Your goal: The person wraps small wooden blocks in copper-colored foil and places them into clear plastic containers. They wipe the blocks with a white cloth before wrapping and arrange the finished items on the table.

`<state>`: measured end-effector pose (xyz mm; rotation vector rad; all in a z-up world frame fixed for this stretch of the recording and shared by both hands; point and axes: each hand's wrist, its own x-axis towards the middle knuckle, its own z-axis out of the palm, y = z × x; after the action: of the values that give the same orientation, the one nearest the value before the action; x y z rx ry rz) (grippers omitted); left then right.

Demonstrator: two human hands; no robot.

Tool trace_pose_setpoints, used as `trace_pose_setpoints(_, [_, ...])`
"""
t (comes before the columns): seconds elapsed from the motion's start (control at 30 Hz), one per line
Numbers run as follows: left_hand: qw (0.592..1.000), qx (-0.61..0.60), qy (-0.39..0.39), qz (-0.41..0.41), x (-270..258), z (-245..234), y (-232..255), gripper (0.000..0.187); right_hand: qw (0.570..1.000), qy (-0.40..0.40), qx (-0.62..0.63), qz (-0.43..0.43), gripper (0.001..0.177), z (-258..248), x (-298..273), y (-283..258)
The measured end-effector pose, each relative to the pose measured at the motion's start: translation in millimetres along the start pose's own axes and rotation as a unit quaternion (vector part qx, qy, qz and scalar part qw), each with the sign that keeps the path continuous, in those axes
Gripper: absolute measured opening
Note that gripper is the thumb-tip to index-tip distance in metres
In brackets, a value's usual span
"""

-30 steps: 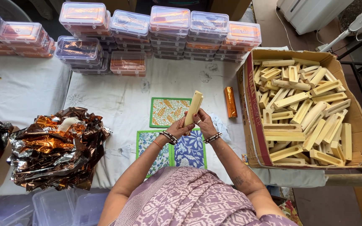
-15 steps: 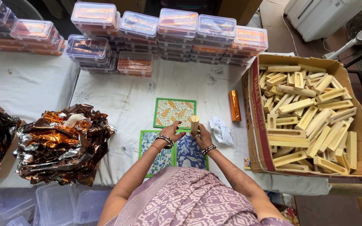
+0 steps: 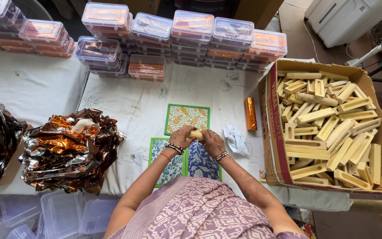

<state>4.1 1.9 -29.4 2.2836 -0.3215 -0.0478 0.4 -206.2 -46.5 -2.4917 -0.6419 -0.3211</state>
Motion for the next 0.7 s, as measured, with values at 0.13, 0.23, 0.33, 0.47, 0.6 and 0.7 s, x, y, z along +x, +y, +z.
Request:
trace_pose_setpoints(0.13, [0.996,0.066,-0.042,-0.031,-7.7,10.5,-19.9,0.038,0.997,-0.030,-0.057,-0.030,0.042,3.8,-2.1,0.6])
trace_pose_setpoints(0.23, [0.987,0.142,-0.070,-0.032,-19.2,27.4,-39.0,0.043,0.992,-0.079,-0.098,-0.028,0.042,13.0,-8.6,2.1])
trace_pose_setpoints(0.33, [0.976,0.211,-0.049,-0.003,-23.4,44.1,-61.1,0.043,0.987,-0.088,-0.130,-0.037,0.042,20.6,-9.9,3.7])
trace_pose_setpoints(0.47, [0.963,0.266,0.009,0.041,-31.8,58.4,-84.4,0.042,0.990,-0.077,-0.104,-0.047,0.055,31.0,-17.8,6.7])
trace_pose_setpoints(0.6, [0.969,0.244,-0.010,0.031,-28.6,47.1,-70.0,0.044,0.989,-0.072,-0.123,-0.046,0.046,36.2,-20.4,13.5])
trace_pose_setpoints(0.7, [0.953,0.290,0.042,0.077,-29.2,51.8,-73.7,0.043,0.994,-0.052,-0.097,-0.023,0.044,20.3,-18.8,-0.1])
